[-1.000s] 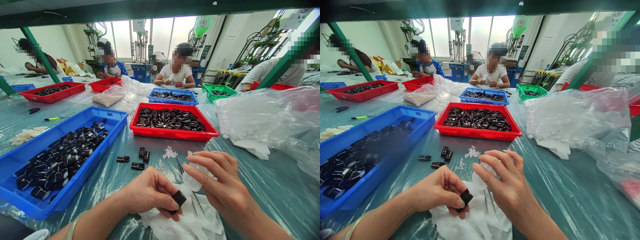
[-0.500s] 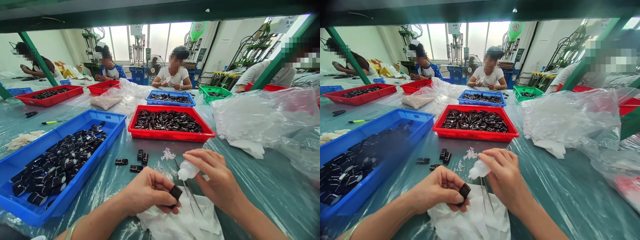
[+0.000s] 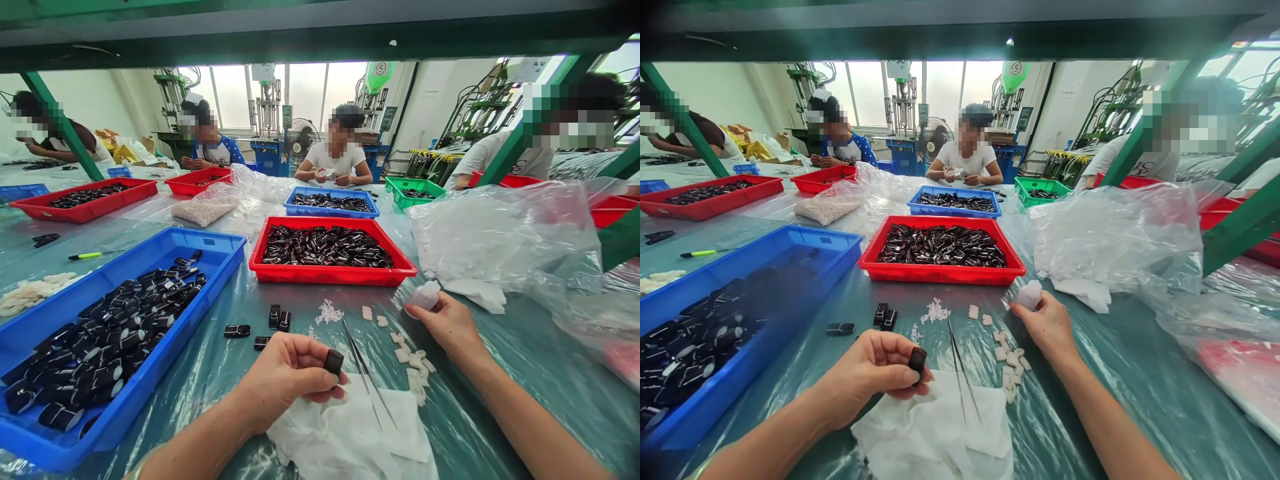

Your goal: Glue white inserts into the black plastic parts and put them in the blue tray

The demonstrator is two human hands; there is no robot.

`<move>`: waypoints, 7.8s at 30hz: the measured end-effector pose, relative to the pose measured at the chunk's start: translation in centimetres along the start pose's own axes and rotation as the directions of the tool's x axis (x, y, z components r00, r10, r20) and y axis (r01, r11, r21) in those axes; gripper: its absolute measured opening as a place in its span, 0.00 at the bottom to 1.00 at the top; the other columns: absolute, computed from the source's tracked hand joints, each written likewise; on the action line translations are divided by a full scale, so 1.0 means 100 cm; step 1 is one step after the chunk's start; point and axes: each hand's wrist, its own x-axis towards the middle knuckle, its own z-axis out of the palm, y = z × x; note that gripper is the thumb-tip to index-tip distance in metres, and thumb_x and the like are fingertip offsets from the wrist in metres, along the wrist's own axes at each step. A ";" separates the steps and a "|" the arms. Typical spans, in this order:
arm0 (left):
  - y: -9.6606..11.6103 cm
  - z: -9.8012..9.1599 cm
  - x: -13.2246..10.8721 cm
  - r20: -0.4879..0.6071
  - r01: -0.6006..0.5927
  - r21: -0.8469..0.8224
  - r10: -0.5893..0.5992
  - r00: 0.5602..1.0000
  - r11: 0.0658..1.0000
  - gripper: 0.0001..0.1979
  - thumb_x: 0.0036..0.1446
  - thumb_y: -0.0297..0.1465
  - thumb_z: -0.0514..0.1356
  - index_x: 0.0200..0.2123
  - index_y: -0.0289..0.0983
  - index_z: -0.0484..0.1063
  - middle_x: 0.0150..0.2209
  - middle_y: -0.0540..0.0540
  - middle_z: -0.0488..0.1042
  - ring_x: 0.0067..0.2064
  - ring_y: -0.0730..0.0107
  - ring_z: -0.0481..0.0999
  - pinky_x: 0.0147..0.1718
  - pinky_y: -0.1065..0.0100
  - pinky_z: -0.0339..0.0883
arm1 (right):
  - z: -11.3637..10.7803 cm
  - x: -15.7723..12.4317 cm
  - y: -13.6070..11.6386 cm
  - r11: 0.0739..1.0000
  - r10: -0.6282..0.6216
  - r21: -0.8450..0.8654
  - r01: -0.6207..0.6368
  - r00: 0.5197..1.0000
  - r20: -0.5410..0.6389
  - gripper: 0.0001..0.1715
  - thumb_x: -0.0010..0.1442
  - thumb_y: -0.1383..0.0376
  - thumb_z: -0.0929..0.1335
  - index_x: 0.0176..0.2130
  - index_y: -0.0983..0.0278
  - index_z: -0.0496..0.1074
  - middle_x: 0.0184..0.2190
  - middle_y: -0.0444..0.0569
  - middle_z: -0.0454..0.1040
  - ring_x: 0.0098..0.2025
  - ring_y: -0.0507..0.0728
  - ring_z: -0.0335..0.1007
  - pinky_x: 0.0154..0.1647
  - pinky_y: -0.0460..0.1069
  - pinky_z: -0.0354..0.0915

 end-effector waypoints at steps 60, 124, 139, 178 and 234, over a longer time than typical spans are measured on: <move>-0.002 0.006 0.000 0.085 -0.100 0.017 0.098 0.992 0.995 0.11 0.40 0.25 0.67 0.32 0.35 0.80 0.26 0.47 0.78 0.26 0.77 0.72 0.29 0.76 0.64 | 0.000 -0.122 -0.100 0.495 -0.807 0.516 0.699 0.590 -0.025 0.16 0.54 0.78 0.66 0.37 0.60 0.76 0.28 0.46 0.75 0.28 0.51 0.70 0.26 0.45 0.69; -0.007 0.002 0.012 -0.147 0.059 -0.141 -0.080 0.986 0.988 0.20 0.55 0.42 0.55 0.32 0.28 0.73 0.29 0.38 0.77 0.29 0.63 0.79 0.24 0.74 0.69 | 0.050 -0.060 -0.066 0.580 -0.628 -0.425 0.695 0.714 0.310 0.05 0.60 0.67 0.65 0.35 0.65 0.70 0.36 0.46 0.72 0.41 0.56 0.67 0.42 0.56 0.63; -0.010 0.002 0.011 -0.091 0.039 -0.070 -0.046 0.995 0.997 0.18 0.49 0.42 0.60 0.31 0.29 0.74 0.30 0.39 0.77 0.28 0.66 0.78 0.26 0.73 0.68 | 0.049 -0.057 -0.059 0.591 -0.626 -0.395 0.703 0.709 0.325 0.12 0.62 0.63 0.64 0.44 0.66 0.68 0.42 0.49 0.71 0.40 0.54 0.70 0.40 0.54 0.68; -0.013 0.008 0.006 0.024 -0.089 -0.031 0.090 0.996 0.996 0.08 0.44 0.28 0.64 0.31 0.32 0.78 0.27 0.47 0.74 0.27 0.77 0.72 0.34 0.72 0.68 | 0.007 -0.110 -0.089 0.733 -0.604 0.522 0.436 0.770 0.205 0.06 0.52 0.71 0.69 0.31 0.60 0.74 0.30 0.44 0.75 0.31 0.53 0.72 0.32 0.45 0.67; -0.017 0.005 0.008 -0.016 -0.088 0.108 0.090 0.996 0.990 0.10 0.38 0.28 0.59 0.26 0.31 0.76 0.22 0.50 0.71 0.22 0.77 0.70 0.27 0.73 0.68 | 0.024 -0.114 -0.083 0.731 -0.573 0.559 0.390 0.797 0.193 0.03 0.52 0.63 0.71 0.28 0.60 0.76 0.30 0.47 0.75 0.32 0.55 0.72 0.32 0.45 0.69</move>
